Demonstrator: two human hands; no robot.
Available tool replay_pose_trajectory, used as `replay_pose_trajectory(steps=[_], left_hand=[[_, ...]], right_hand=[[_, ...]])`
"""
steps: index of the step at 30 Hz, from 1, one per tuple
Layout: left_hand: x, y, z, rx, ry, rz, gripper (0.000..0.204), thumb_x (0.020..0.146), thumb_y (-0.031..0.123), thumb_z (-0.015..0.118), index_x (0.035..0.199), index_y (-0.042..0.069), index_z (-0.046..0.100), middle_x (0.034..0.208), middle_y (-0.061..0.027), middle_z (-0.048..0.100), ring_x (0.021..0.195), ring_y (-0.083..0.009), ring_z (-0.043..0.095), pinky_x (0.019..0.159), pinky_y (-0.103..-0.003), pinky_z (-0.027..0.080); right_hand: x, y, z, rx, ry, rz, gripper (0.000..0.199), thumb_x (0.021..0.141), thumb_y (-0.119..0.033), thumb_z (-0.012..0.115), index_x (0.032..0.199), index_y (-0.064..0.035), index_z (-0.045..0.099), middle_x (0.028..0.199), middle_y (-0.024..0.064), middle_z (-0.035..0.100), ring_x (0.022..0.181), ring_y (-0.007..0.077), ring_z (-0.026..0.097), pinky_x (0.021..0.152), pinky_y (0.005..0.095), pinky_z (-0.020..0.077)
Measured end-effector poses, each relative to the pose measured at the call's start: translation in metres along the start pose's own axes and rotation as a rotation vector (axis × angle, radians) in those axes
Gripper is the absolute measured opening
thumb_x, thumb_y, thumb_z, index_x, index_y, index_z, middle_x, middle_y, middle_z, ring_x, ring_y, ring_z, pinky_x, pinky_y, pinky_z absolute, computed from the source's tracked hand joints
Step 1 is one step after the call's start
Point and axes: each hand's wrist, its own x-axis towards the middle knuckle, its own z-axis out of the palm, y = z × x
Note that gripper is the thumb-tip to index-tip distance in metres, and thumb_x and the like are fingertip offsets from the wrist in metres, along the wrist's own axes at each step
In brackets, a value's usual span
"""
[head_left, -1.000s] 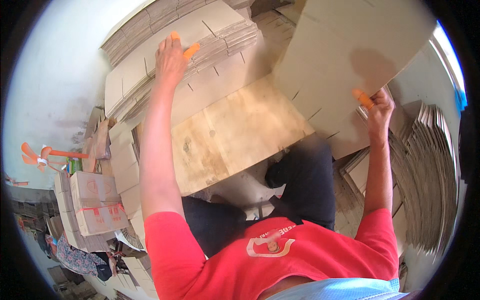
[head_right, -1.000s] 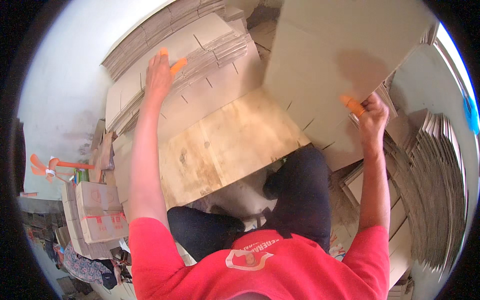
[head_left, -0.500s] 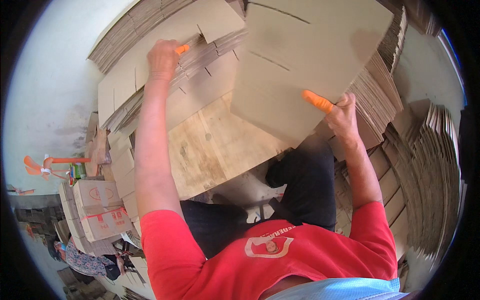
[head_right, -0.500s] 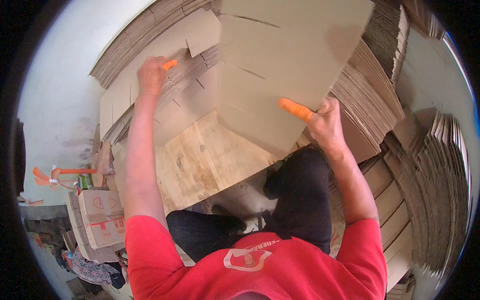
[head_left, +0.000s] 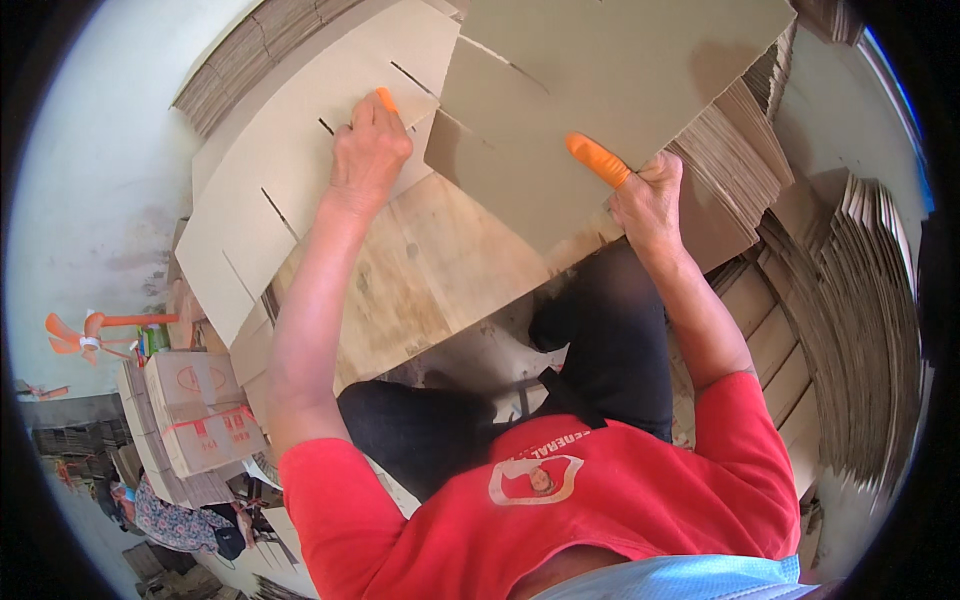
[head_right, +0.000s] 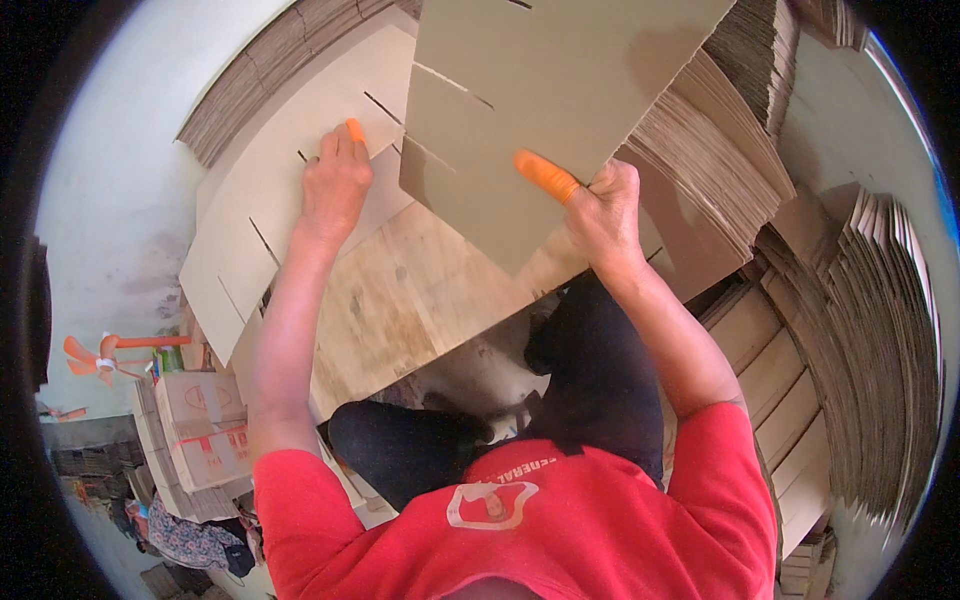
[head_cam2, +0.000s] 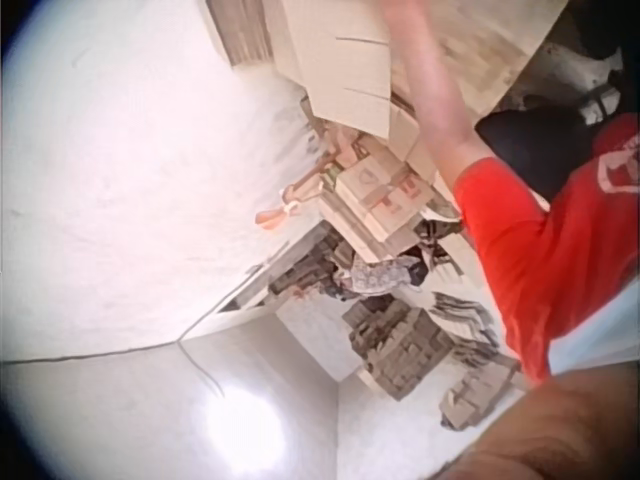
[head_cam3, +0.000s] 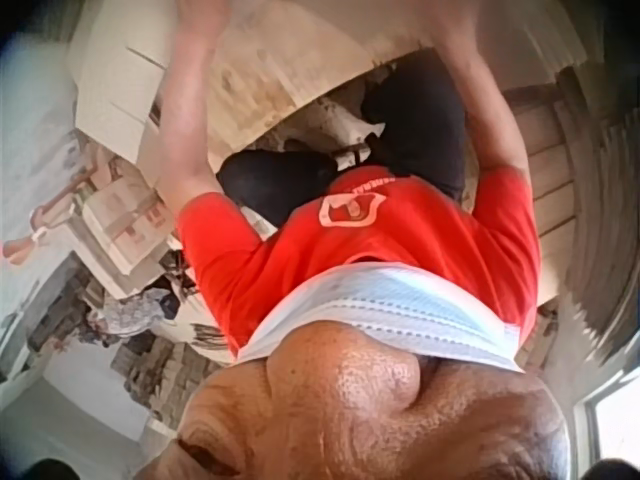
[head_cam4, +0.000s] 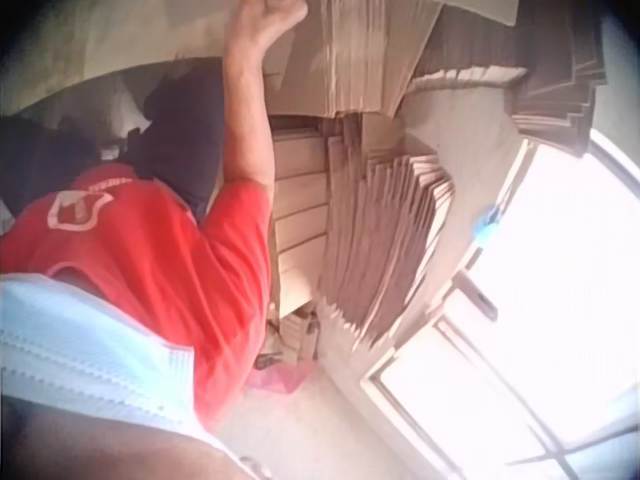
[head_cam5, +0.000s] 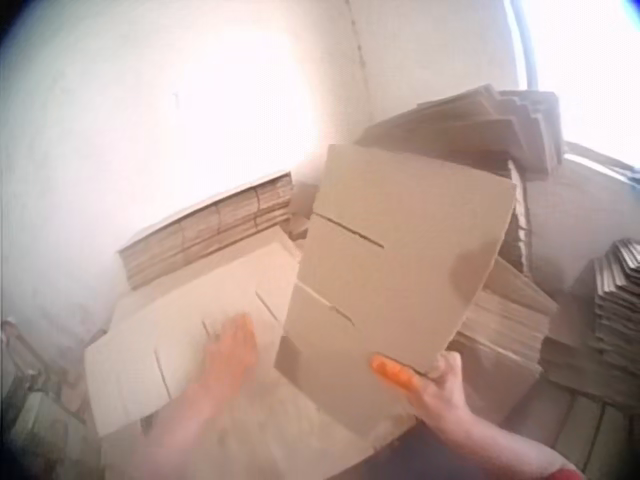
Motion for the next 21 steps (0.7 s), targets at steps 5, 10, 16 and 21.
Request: replay_pose_trajectory(steps=[5,10,16,21], left_hand=[[-0.015,0.021,-0.016,-0.067,0.102,0.014,0.014,0.063,0.002,0.065,0.077,0.001,0.062,0.089,-0.0095,0.061,0.086,-0.0179,0.055,0.049,-0.025,0.049],[-0.027,0.041,-0.041,-0.156,0.093,0.025,0.018,0.061,0.002,0.064,0.079,-0.001,0.065,0.089,-0.0119,0.061,0.085,-0.0194,0.054,0.048,-0.025,0.048],[-0.039,0.072,-0.083,-0.302,0.116,0.07,0.027,0.059,0.003,0.063,0.084,-0.006,0.066,0.09,-0.0144,0.061,0.083,-0.0204,0.052,0.049,-0.025,0.048],[-0.053,0.088,-0.096,-0.431,0.038,0.087,0.03,0.066,0.013,0.068,0.087,-0.007,0.065,0.088,-0.0139,0.062,0.084,-0.0235,0.054,0.055,-0.029,0.05]], right_hand=[[0.002,0.001,0.009,-0.043,-0.022,-0.146,0.014,0.086,-0.002,0.065,0.097,-0.0046,0.074,0.067,-0.007,0.058,0.055,0.0005,0.045,0.049,0.02,0.0329],[0.0,-0.01,0.016,-0.043,-0.056,-0.044,0.015,0.084,-0.003,0.07,0.098,-0.0012,0.072,0.085,0.0003,0.071,0.073,0.0055,0.06,0.066,0.0239,0.0504],[0.008,0.022,0.029,-0.093,-0.018,-0.238,0.021,0.083,0.005,0.063,0.101,-0.0005,0.07,0.083,0.0045,0.072,0.07,0.0038,0.052,0.063,0.0247,0.0486],[0.009,0.027,0.049,-0.236,-0.003,-0.148,0.021,0.083,0.001,0.063,0.103,0.0007,0.067,0.084,0.0141,0.07,0.067,0.0063,0.047,0.063,0.0264,0.0483]])
